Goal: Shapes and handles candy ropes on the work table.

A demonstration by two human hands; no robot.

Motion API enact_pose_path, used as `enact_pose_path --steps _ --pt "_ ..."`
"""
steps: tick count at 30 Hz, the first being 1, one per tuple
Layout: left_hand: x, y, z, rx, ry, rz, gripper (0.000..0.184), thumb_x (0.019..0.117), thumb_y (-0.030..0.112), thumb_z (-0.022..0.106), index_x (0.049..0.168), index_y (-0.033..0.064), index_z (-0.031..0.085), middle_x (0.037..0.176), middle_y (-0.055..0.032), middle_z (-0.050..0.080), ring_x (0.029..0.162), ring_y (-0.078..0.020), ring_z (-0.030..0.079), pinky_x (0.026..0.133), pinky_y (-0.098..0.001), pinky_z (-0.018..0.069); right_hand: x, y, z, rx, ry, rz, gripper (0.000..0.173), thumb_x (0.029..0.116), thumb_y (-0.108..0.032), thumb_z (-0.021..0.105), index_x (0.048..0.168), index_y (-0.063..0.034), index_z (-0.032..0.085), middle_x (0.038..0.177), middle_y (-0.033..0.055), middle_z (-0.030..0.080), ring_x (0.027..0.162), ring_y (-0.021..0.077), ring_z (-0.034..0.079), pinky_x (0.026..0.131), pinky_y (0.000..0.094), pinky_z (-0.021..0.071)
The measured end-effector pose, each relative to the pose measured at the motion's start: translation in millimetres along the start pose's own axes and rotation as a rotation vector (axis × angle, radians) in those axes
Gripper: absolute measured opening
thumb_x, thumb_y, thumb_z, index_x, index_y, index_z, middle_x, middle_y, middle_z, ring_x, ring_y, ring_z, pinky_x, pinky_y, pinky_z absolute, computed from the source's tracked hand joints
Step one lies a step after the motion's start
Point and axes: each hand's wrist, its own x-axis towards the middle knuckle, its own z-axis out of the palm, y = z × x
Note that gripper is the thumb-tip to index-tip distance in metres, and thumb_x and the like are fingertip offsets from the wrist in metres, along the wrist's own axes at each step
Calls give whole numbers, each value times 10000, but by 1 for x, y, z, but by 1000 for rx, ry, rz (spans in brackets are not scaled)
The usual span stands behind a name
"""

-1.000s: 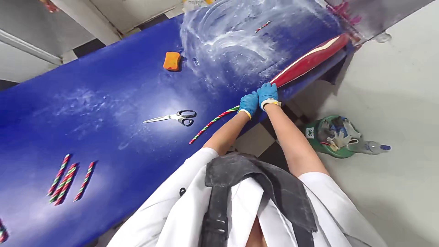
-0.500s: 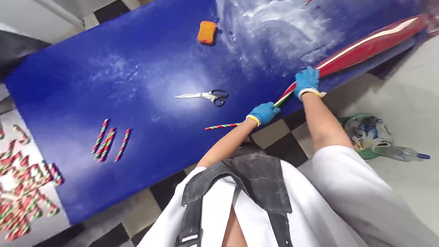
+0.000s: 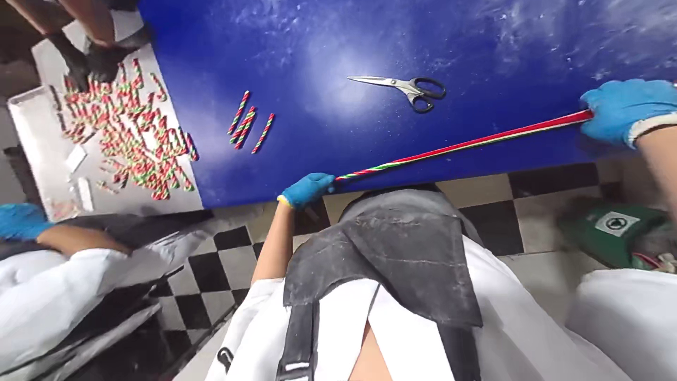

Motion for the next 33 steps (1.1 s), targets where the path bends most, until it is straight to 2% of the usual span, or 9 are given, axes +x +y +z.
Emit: enact_pose_path --steps 4,8,11,16,19,22,27,30,33 --pt "-44 -21 16 354 621 -342 420 1078 387 457 1250 75 679 1185 -205 703 1121 -379 673 953 -633 518 -9 -38 5 57 62 -251 347 822 -432 834 1033 -173 741 1022 150 716 984 433 673 712 655 528" --pt "-1 21 122 548 872 41 703 1022 508 500 1507 1 470 1530 -261 486 1447 -438 435 1209 -609 309 -15 -75 4 169 116 -314 359 853 -452 817 980 -126 739 974 167 709 966 438 667 742 667 511" --pt "60 53 167 635 1061 111 1069 910 805 382 1533 -64 400 1570 -356 369 1481 -557 302 1218 -699 165 -19 -83 3 176 123 -319 301 876 -404 798 986 -130 741 975 159 704 951 421 668 728 642 511" --pt "132 116 73 536 1089 -117 1080 891 860 303 1637 82 233 1671 -312 165 1549 -517 125 1225 -710 55 -26 -88 3 164 107 -334 271 925 -386 734 993 -124 739 982 155 701 967 411 665 754 622 512" --pt "163 137 21 507 1152 -85 989 944 790 292 1641 91 227 1676 -285 190 1557 -489 145 1238 -682 75 -27 -90 4 167 94 -334 279 964 -379 689 1017 -109 737 1027 174 707 1022 419 660 821 632 507" --pt "169 169 11 467 1238 185 751 1027 581 380 1583 76 378 1630 -200 370 1532 -375 303 1265 -561 182 -32 -83 4 282 86 -351 304 1009 -349 633 1106 -73 717 1118 205 711 1113 428 654 927 645 487" --pt "132 267 168 752 506 824 626 962 508 619 1486 177 532 1246 -131 701 1168 -314 657 1000 -533 521 -36 -78 -4 402 -28 -304 270 985 -338 677 1103 -96 692 997 184 720 980 401 682 904 653 487" --pt "111 262 217 780 78 650 406 1057 322 518 1386 90 567 1171 -202 706 1115 -409 677 918 -625 538 -26 -94 -6 208 -156 -281 259 935 -361 733 1040 -126 702 944 152 724 931 372 688 849 627 490" --pt "94 196 159 657 -100 543 504 1094 457 349 1291 74 611 1159 -193 709 1128 -391 679 916 -654 524 -18 -105 -14 105 -257 -220 310 929 -427 743 1071 -154 707 974 161 725 970 383 684 882 633 489"
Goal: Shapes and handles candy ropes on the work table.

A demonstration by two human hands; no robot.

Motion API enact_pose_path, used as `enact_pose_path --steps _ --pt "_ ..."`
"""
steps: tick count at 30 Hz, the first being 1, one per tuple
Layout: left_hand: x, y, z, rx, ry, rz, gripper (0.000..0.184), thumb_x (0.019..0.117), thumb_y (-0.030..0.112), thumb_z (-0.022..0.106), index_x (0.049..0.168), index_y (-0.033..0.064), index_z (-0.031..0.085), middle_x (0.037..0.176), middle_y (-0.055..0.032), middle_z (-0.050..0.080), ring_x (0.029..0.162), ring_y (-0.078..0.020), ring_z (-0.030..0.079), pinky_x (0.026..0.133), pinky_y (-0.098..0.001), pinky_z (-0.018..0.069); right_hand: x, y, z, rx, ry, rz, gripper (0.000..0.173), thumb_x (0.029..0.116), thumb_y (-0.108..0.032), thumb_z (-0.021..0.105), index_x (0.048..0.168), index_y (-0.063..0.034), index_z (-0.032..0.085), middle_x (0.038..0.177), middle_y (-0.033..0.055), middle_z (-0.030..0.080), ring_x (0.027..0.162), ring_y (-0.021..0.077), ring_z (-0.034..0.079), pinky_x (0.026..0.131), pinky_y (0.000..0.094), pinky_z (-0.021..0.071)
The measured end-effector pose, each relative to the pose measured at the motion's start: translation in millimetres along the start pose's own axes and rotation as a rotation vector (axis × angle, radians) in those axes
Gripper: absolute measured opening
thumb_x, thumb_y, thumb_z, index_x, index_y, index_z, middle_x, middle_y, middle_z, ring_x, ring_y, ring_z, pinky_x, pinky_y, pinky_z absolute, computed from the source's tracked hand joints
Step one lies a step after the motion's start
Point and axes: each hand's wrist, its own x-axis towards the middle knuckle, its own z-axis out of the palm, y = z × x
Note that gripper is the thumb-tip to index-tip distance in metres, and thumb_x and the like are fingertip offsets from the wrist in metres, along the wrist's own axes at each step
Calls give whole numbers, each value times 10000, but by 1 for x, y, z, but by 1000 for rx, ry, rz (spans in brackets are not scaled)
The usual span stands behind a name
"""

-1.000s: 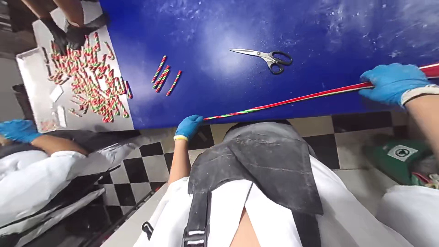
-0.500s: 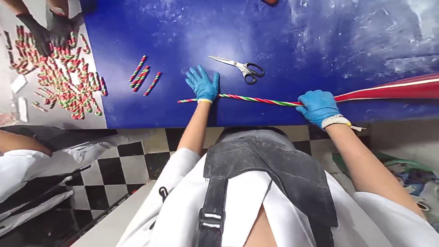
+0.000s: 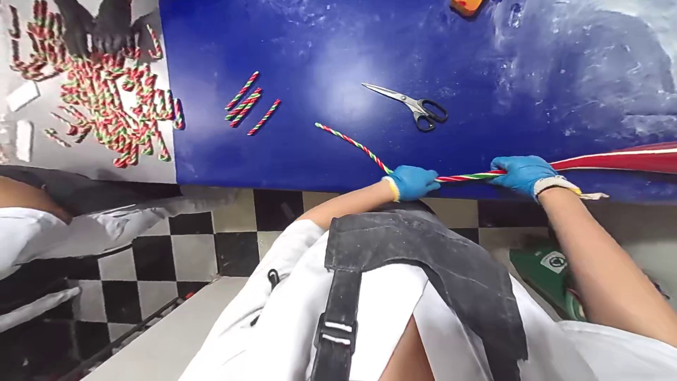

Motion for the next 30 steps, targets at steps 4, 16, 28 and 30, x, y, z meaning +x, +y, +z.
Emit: enact_pose_path --steps 4,16,28,30 --pt "-119 -118 -23 -282 -21 -53 518 1098 466 360 1286 95 669 1184 -140 717 1123 -273 682 1017 -550 510 8 -1 2 14 -16 68 329 919 -427 769 1099 -156 719 999 179 727 991 408 682 894 662 496" --pt "-276 -203 41 254 740 -909 508 1058 352 448 1451 49 554 1473 -237 550 1397 -431 492 1158 -631 364 8 -2 3 31 -37 74 350 947 -419 738 1122 -117 708 1027 218 720 1005 445 672 889 688 476" --pt "-55 -201 -77 155 923 -914 1019 919 824 306 1644 113 229 1690 -271 153 1560 -500 109 1239 -685 55 3 -11 -10 -2 -38 16 369 957 -435 703 1120 -104 704 1047 212 724 1042 433 673 930 675 462" --pt "-42 -209 -104 123 917 -936 956 950 770 312 1642 114 238 1688 -265 171 1559 -496 125 1234 -688 68 6 -17 -13 12 -50 37 395 971 -467 673 1108 -97 692 1035 214 717 1033 434 672 912 675 468"
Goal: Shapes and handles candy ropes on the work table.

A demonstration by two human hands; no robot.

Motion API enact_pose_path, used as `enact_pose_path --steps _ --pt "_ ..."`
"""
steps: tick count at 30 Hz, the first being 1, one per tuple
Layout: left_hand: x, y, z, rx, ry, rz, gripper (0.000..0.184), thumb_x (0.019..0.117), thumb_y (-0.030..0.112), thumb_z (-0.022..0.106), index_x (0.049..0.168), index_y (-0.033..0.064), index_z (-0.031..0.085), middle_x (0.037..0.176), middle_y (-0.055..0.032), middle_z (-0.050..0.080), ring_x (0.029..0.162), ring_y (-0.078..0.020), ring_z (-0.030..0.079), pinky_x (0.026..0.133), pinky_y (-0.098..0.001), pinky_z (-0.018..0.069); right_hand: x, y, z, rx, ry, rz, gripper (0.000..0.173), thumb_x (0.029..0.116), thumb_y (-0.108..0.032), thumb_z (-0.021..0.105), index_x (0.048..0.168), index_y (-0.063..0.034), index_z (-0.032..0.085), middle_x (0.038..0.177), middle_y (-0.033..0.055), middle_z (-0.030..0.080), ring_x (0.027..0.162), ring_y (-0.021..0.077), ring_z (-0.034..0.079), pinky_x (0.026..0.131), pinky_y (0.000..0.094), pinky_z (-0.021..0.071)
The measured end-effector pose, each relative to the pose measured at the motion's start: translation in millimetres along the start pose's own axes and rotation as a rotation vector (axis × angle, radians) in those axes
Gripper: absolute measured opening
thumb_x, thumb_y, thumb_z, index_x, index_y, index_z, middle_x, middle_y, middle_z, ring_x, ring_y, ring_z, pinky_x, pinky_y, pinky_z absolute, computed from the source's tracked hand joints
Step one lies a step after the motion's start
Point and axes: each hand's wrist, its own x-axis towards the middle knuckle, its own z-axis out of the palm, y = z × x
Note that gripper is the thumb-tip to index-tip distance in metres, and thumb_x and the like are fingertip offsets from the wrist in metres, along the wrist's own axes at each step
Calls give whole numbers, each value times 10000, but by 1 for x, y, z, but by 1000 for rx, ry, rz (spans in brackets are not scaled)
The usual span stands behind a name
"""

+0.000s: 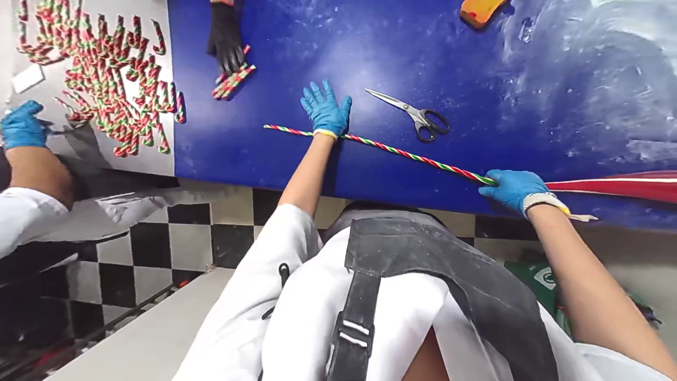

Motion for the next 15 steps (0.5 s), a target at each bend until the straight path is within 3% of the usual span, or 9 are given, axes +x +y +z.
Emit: enact_pose_path --steps 2,4,6,8,11,13,15 --pt "-6 22 -16 -22 -51 66 864 983 683 384 1592 70 355 1645 -284 282 1537 -501 208 1215 -713 134 5 -11 -5 50 11 29 430 981 -498 644 1113 -90 686 1035 223 710 1036 441 666 894 679 469" --pt "-51 42 -20 -24 -87 300 762 1010 654 365 1560 133 446 1616 -251 370 1527 -460 276 1218 -714 146 8 -28 -9 94 38 46 450 984 -516 626 1121 -92 689 1049 223 709 1045 442 663 890 683 468" --pt "-109 37 -8 -33 -141 476 738 1011 679 327 1578 216 420 1643 -200 348 1536 -435 271 1224 -716 113 9 -46 -9 84 58 39 452 986 -522 615 1120 -97 691 1058 223 711 1050 439 665 888 683 471" --pt "-155 2 7 -53 -88 492 787 993 709 338 1588 198 407 1650 -187 343 1538 -425 274 1231 -710 95 6 -56 -6 56 95 10 436 985 -510 624 1105 -97 693 1032 225 713 1028 450 668 873 692 472" --pt "-195 -85 14 -3 73 369 868 966 727 370 1552 93 453 1591 -235 425 1497 -442 361 1225 -709 130 -1 -63 4 7 146 -42 387 947 -480 697 1052 -107 711 969 206 722 964 438 682 839 692 481" --pt "-200 -140 14 48 109 266 889 969 729 344 1559 71 432 1594 -250 412 1499 -455 350 1221 -710 137 -4 -65 7 -15 138 -42 370 936 -470 723 1024 -110 711 947 191 720 945 423 682 838 682 477" --pt "-170 -174 5 39 96 181 905 969 737 340 1578 70 396 1614 -276 359 1514 -488 293 1227 -709 118 -1 -66 6 -15 137 -21 356 926 -455 747 1016 -113 715 953 185 724 950 418 682 856 680 474"
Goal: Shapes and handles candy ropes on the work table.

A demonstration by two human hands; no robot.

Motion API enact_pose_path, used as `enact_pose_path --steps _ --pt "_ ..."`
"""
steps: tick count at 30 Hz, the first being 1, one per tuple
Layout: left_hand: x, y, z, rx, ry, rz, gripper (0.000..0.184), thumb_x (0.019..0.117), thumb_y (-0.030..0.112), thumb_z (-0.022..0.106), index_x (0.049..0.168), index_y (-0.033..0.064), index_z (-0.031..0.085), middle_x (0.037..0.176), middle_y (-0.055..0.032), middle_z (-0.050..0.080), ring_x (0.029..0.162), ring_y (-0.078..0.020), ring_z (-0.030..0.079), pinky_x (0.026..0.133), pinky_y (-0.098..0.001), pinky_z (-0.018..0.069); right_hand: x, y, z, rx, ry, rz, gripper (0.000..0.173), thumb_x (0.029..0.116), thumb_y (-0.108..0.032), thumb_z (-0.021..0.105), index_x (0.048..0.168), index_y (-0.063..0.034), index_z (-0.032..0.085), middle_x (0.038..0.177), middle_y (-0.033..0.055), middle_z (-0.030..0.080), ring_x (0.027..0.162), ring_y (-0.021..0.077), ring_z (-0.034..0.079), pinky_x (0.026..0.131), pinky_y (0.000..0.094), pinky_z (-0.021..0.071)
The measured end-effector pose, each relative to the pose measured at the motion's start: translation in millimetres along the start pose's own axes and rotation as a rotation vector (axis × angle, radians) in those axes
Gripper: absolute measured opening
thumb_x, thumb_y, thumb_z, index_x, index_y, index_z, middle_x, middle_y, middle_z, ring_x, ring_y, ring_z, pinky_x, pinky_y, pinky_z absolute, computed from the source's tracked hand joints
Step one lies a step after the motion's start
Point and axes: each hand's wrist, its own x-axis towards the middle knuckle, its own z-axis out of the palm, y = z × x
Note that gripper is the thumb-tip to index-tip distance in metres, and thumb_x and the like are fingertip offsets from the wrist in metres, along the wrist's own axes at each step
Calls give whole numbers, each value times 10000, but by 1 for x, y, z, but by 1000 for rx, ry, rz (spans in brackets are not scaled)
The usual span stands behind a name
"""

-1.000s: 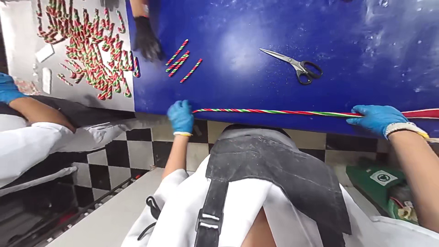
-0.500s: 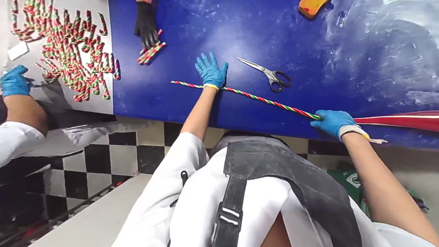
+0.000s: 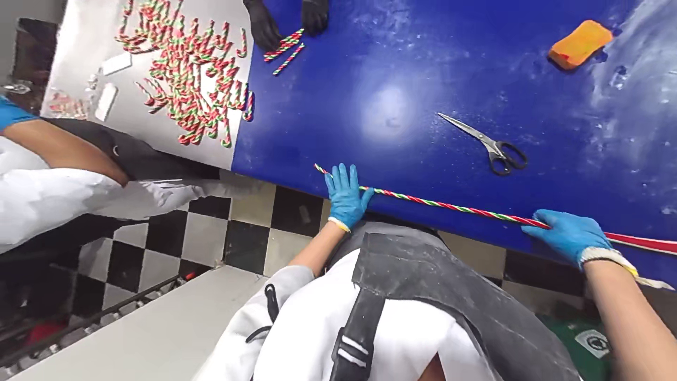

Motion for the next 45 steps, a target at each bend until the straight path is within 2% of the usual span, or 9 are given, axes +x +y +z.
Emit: enact_pose_path --steps 8,12,16,24,27,31,37,40,45 --pt "204 -24 -16 -72 -168 -65 1000 909 819 342 1653 163 214 1705 -220 163 1580 -433 114 1246 -665 50 6 -6 -7 26 -77 111 367 925 -432 765 1052 -91 720 993 227 723 988 443 680 875 691 474" --pt "121 -39 -41 -65 -269 -271 1140 826 881 426 1637 101 240 1689 -267 163 1565 -488 90 1173 -785 16 5 -11 -6 14 -101 89 393 950 -457 723 1091 -90 713 1025 226 724 1013 449 680 878 698 481" --pt "44 -76 -20 38 -42 -355 1154 860 875 344 1590 -18 311 1629 -331 275 1526 -555 179 1170 -791 49 5 -29 -7 -43 -146 21 422 971 -511 665 1128 -121 707 1047 197 729 1044 424 679 934 667 482" --pt "212 -65 -39 -26 -249 -239 1003 938 748 451 1643 83 194 1681 -293 153 1552 -504 140 1184 -741 156 12 -35 -16 -24 -168 -43 549 986 -626 561 1059 -102 708 993 189 723 1003 416 683 871 659 491" --pt "146 -54 -58 12 -372 -318 1038 924 774 427 1634 47 212 1680 -298 150 1558 -506 111 1153 -806 104 11 -48 -17 24 -181 -114 563 999 -628 531 1092 -95 685 995 187 714 1003 412 681 875 646 495" --pt "47 -83 -31 68 -164 -458 1034 938 780 351 1621 12 239 1669 -296 205 1558 -505 124 1161 -800 49 14 -65 -13 3 -152 -218 542 1038 -608 442 1087 -121 676 985 148 721 993 363 693 883 605 505" --pt "175 -90 -22 -11 -10 -364 1016 894 813 424 1604 93 327 1633 -294 291 1528 -488 236 1219 -692 180 20 -60 -7 60 -86 -242 501 1046 -575 449 1082 -143 701 943 153 736 940 380 711 830 641 526" --pt "219 -83 -26 -32 -139 -348 979 937 775 391 1636 106 249 1682 -256 205 1561 -464 163 1237 -680 131 26 -54 -1 117 -58 -214 525 1043 -582 451 1121 -133 711 976 180 740 948 408 711 808 672 523" --pt "90 -87 -32 -50 -151 -600 940 959 742 339 1633 91 259 1701 -206 194 1586 -418 100 1228 -714 3 22 -53 0 80 -33 -250 571 1021 -617 447 1093 -123 723 954 178 747 928 404 718 783 682 523"
